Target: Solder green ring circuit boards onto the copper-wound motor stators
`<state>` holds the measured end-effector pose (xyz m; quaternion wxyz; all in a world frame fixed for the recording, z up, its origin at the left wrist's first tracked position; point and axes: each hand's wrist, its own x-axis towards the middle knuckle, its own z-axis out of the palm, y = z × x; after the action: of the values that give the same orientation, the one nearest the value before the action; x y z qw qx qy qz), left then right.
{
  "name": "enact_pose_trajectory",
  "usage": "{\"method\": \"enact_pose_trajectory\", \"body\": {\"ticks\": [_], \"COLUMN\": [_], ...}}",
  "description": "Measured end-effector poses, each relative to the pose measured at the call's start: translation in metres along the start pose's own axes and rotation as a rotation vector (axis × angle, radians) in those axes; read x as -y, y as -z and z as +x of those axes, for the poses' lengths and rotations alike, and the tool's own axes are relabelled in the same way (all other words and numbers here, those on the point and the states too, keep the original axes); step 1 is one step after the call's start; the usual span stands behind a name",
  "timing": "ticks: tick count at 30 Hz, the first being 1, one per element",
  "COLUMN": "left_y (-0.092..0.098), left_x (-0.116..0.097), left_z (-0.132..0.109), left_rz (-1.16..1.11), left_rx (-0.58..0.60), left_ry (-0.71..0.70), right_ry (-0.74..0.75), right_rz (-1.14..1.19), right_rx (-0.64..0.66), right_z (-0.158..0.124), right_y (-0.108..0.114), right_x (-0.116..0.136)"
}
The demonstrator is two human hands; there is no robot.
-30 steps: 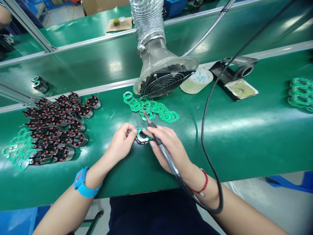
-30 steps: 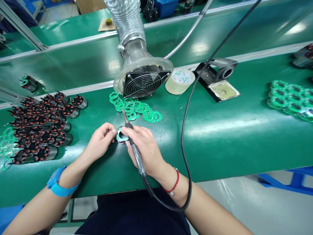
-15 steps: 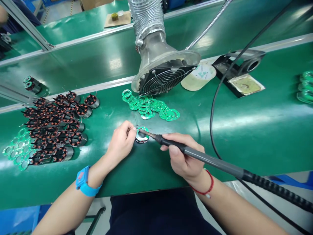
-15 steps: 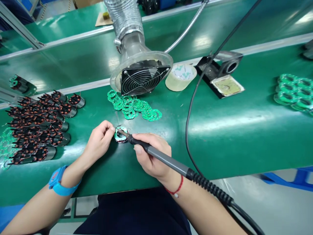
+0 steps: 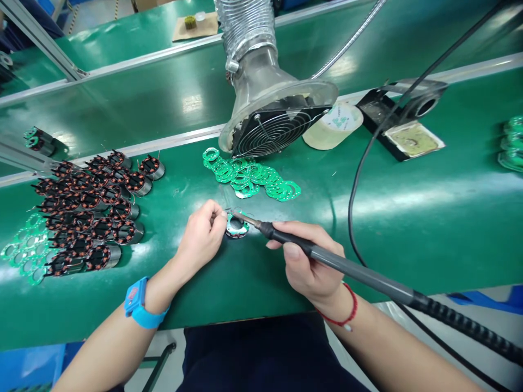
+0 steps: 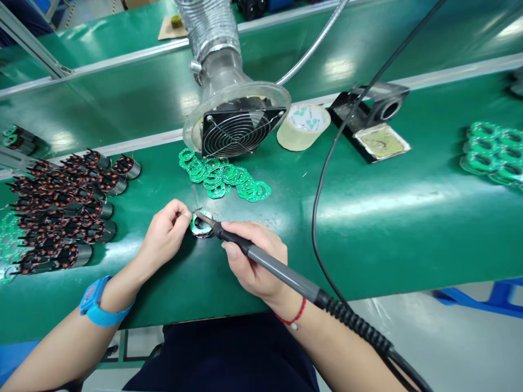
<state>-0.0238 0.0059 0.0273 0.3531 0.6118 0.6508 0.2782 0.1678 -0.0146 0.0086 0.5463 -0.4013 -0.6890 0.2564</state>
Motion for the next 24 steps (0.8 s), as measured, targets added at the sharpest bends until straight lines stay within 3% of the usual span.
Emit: {"method": "enact_pose_trajectory", "body": {"ticks": [5, 11, 14, 20, 22, 24], "left_y": [0.000, 0.000, 0.004, 0.020, 0.023, 0.024], "left_x": [-0.001, 0.000, 0.007, 0.013, 0.010, 0.007], "left_z": [0.000, 0.001, 0.003, 0.004, 0.003, 0.002], "left_rz": [0.005, -0.026, -0.091, -0.350, -0.383, -0.379], "left_rx": [-0.005, 0.007, 0.091, 0.181, 0.229, 0.248], "left_ry": [-0.005, -0.022, 0.014, 0.122, 0.120, 0.111], "right_ry": [0.022, -0.101, -0.165, -0.095, -0.046, -0.004], "right_rz": [-0.035, -0.269, -0.316, -0.110, -0.096, -0.109], "right_rx": [0.004, 0.216, 0.314, 0.488, 0.484, 0.388], "right_z": [0.006, 0.013, 0.014, 0.014, 0.013, 0.012], "right_y": [-0.004, -0.023, -0.030, -0.025, -0.020, -0.015], "right_x": [0.001, -0.001, -0.001, 0.000, 0.000, 0.000]}}
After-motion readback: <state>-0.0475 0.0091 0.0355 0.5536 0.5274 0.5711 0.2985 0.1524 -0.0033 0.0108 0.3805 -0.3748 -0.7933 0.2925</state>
